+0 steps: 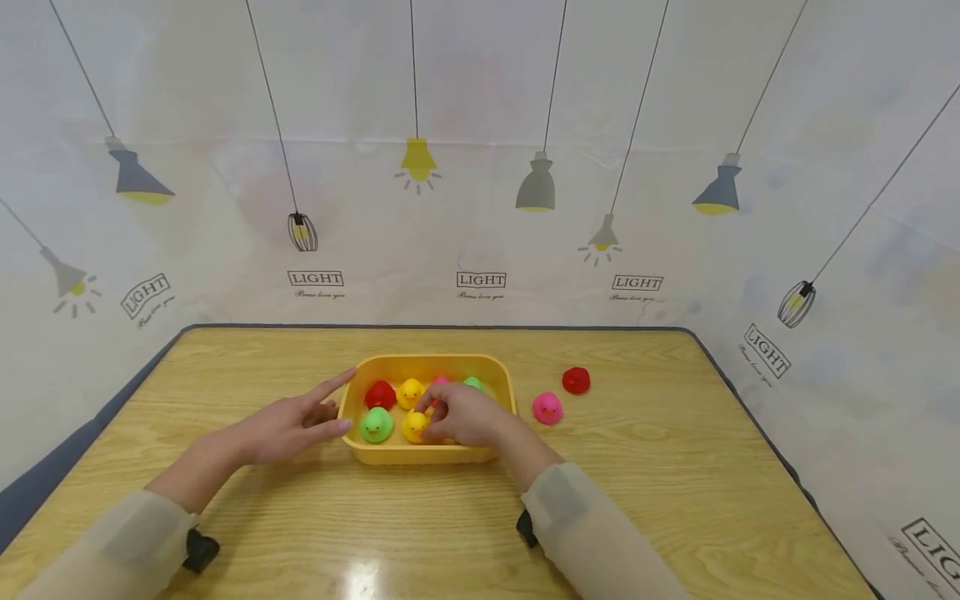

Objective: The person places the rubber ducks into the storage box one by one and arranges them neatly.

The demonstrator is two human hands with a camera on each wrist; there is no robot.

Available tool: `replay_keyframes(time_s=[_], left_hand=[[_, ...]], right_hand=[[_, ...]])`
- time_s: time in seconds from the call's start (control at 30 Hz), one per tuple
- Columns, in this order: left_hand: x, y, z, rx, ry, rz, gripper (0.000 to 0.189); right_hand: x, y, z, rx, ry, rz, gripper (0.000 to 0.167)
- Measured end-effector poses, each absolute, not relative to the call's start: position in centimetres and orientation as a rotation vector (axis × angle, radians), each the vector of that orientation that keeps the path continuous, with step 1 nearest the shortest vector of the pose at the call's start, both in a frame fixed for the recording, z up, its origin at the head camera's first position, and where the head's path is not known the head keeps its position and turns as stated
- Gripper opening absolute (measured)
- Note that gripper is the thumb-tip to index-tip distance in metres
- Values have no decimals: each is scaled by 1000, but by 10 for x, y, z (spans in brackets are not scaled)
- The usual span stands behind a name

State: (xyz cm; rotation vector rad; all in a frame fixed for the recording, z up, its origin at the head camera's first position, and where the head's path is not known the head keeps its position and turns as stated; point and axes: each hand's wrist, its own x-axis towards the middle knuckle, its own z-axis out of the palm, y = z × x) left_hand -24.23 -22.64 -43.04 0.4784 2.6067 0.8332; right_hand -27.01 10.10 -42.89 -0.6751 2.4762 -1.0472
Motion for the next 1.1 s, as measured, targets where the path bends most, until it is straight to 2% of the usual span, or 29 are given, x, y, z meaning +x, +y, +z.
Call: replay_keyframes(time_s=[0.47, 1.1], left_hand=[[-242, -226, -430, 479, 2602, 844, 90], [-242, -225, -430, 475, 2601, 844, 90]], right_hand=[[-270, 99, -431, -665, 2508, -997, 20], [-270, 100, -433, -617, 2457, -1019, 27]])
